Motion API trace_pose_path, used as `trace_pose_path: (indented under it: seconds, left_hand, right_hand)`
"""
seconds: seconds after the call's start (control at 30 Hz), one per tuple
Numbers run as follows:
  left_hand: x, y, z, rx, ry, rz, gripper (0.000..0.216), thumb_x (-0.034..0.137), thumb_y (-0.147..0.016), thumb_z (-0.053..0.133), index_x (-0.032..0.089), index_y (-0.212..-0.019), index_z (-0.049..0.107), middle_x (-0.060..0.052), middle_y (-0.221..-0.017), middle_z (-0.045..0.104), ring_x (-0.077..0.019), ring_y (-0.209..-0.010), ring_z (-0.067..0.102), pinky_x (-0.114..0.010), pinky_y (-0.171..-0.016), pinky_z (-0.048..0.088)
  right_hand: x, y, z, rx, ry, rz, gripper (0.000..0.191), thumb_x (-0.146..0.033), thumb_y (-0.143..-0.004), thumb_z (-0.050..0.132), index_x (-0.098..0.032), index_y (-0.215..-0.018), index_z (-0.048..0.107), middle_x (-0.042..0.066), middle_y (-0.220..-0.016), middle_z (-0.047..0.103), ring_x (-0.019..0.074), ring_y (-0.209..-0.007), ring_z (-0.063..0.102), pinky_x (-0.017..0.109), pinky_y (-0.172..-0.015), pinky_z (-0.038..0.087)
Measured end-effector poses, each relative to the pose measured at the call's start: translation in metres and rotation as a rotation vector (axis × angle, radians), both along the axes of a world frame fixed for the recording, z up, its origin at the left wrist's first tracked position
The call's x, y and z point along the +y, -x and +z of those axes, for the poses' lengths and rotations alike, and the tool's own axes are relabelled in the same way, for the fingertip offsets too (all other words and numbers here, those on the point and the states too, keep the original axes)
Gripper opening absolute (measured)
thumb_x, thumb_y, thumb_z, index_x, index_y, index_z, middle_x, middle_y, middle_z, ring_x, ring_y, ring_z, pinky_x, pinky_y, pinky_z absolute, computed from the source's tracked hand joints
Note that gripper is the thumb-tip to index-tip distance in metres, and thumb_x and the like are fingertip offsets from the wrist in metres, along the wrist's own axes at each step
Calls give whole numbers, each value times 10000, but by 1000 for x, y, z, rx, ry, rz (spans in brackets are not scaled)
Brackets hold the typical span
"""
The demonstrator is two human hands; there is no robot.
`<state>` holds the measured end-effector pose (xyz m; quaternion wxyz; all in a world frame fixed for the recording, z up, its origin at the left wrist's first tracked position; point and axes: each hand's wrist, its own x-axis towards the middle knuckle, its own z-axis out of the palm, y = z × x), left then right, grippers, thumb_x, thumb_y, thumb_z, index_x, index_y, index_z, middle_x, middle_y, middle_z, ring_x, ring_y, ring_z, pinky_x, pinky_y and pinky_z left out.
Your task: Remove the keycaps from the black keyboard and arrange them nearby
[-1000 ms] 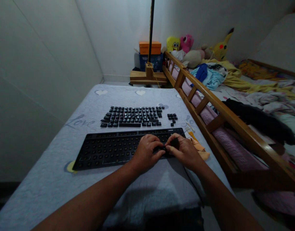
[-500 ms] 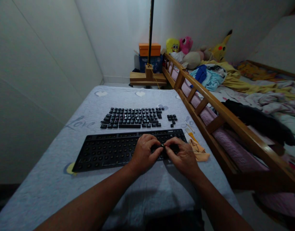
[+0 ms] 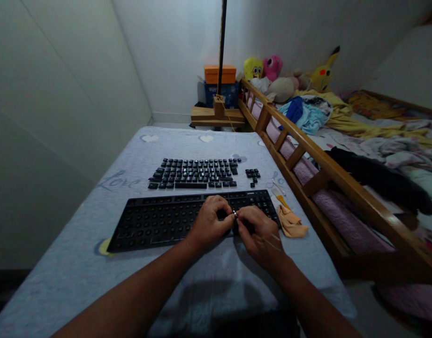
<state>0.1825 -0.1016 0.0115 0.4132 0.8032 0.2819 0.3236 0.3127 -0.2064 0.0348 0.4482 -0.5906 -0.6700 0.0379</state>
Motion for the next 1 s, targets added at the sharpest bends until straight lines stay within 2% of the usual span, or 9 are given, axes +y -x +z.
trace_pose_path:
  seconds: [0.13,0.23,0.33,0.53,0.7,0.8,0.87,0.93,1.0]
  left_hand:
    - [2,1,1,-30,23,-7,105,175,-779,616,193,-678,593,-14,-792,594,-191,-877,559,-316,-826,439]
    - [2,0,1,-50,37,1,110,179,-776,615,192,-671,587,-17,-798,596,-192,-883,561,-312,-823,439]
    - [2,0,1,-64,64,10,109,180,-767,620,190,-665,582,-17,-806,595,-191,-887,563,-307,-818,438]
    - [5,2,1,-72,108,15,114,175,-760,607,190,-655,564,-12,-796,577,-184,-858,551,-305,-811,430]
    - [5,4,1,-84,141,2,108,205,-773,605,186,-671,575,-20,-822,571,-187,-865,552,-311,-815,432]
    - [4,4,3,-94,158,-19,111,219,-777,595,184,-673,576,-23,-817,568,-187,-853,551,-313,-808,435]
    - [4,4,5,-101,165,-39,118,228,-776,589,184,-668,574,-24,-801,565,-187,-842,548,-311,-795,437]
    - [5,4,6,-103,169,-52,121,233,-771,587,184,-661,571,-24,-782,561,-187,-827,545,-309,-781,437]
    - [5,4,6,-100,171,-59,124,237,-765,587,184,-655,567,-24,-770,561,-186,-810,543,-309,-768,438]
  right_hand:
    - [2,4,-2,95,-37,-73,129,-84,-880,516,-196,-860,577,48,-860,653,175,-839,627,304,-784,495]
    - [4,4,1,285,86,-169,74,-149,-872,570,-198,-833,609,28,-814,665,173,-777,642,295,-725,507]
    - [4,3,2,447,187,-194,58,-200,-883,581,-197,-837,616,12,-775,660,159,-676,634,272,-620,505]
    - [4,3,0,91,-43,-106,133,-116,-913,494,-190,-861,591,55,-897,641,180,-883,615,312,-807,486]
    - [5,-8,8,19,61,-138,220,-191,-950,470,-180,-772,597,92,-993,605,202,-955,597,334,-849,475]
    - [7,-13,11,-63,129,-79,218,-153,-951,429,-160,-973,645,111,-1066,562,196,-955,597,320,-828,492]
    - [8,-14,10,-144,205,-55,247,-147,-926,474,-158,-1121,626,103,-1046,545,193,-890,596,310,-763,500]
    - [10,-13,8,-203,270,-40,252,-147,-893,543,-173,-1130,625,80,-1001,548,191,-843,590,300,-716,493]
    - [12,-12,6,-218,291,-30,198,-139,-874,577,-190,-1054,640,57,-961,558,182,-819,587,282,-693,479]
